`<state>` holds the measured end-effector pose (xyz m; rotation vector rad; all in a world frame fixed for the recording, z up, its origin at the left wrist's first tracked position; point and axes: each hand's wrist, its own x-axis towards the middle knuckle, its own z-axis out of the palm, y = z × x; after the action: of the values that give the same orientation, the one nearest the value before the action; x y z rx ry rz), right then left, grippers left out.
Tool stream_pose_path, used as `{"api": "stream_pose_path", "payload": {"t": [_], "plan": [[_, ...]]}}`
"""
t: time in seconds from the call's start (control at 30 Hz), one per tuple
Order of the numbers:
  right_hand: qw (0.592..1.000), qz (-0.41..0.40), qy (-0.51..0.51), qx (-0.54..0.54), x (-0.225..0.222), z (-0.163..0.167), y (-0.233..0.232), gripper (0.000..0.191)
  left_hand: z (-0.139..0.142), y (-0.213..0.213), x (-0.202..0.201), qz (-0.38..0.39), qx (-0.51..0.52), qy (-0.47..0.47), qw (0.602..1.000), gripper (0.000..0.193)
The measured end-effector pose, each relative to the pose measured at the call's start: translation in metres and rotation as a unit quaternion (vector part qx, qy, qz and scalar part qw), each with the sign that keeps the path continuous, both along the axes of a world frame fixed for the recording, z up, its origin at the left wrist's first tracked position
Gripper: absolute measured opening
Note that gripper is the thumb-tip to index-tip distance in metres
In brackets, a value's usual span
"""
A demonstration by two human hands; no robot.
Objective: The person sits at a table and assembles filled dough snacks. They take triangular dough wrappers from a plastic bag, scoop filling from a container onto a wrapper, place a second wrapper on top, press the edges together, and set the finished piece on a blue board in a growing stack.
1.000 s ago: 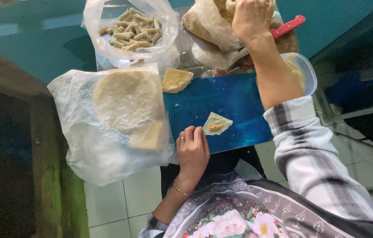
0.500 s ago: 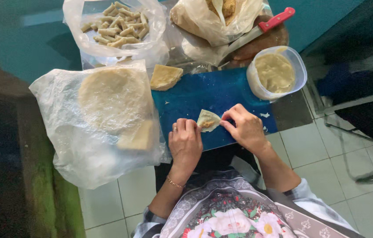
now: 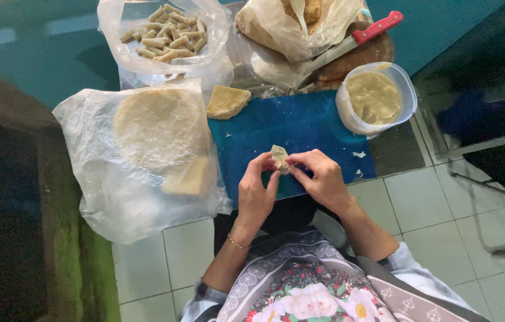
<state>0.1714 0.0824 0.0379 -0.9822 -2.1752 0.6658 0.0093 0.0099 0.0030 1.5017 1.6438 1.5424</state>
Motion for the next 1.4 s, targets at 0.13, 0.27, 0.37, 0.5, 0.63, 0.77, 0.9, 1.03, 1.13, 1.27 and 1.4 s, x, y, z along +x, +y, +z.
{"api": "stream_pose_path", "payload": {"t": [0.13,0.27,0.37,0.5,0.63,0.77,0.9,1.03,1.13,1.27,1.4], "plan": [[0.999,-0.011,0.021,-0.045,0.001,-0.009,-0.004,0.026,-0.003,0.000,0.000,-0.004,0.024,0.053,0.998,0.038],[0.999,0.000,0.025,-0.030,0.001,-0.014,-0.003,0.027,-0.004,-0.002,-0.003,-0.011,0.078,0.164,0.983,0.031],[1.000,0.016,0.013,0.018,0.001,-0.016,-0.001,0.033,-0.006,-0.001,-0.003,-0.018,0.063,0.163,0.984,0.024],[0.999,0.028,-0.002,0.033,0.002,-0.016,0.001,0.037,-0.005,0.001,-0.001,0.000,0.072,0.206,0.976,0.018],[0.998,0.042,-0.003,0.041,0.003,-0.016,0.003,0.036,0.000,0.002,-0.001,-0.009,0.061,0.204,0.977,0.019],[0.998,0.042,-0.017,0.048,0.003,-0.016,0.004,0.035,0.003,0.001,0.000,-0.014,0.066,0.193,0.979,0.020],[0.995,0.049,-0.048,0.073,0.002,-0.016,0.006,0.033,-0.001,0.002,0.003,-0.005,0.057,0.220,0.974,0.021],[0.993,0.056,-0.060,0.089,0.001,-0.016,0.009,0.032,-0.005,0.004,0.003,0.004,0.055,0.229,0.972,0.022],[0.995,0.049,-0.064,0.065,0.001,-0.018,0.010,0.030,-0.004,0.006,0.004,0.009,0.058,0.223,0.973,0.021],[0.995,0.045,-0.064,0.065,0.001,-0.020,0.010,0.027,-0.001,0.007,0.000,-0.006,0.073,0.187,0.980,0.022],[0.993,0.070,-0.067,0.073,0.003,-0.020,0.012,0.029,-0.001,0.006,-0.004,-0.030,0.062,0.172,0.983,0.019]]}}
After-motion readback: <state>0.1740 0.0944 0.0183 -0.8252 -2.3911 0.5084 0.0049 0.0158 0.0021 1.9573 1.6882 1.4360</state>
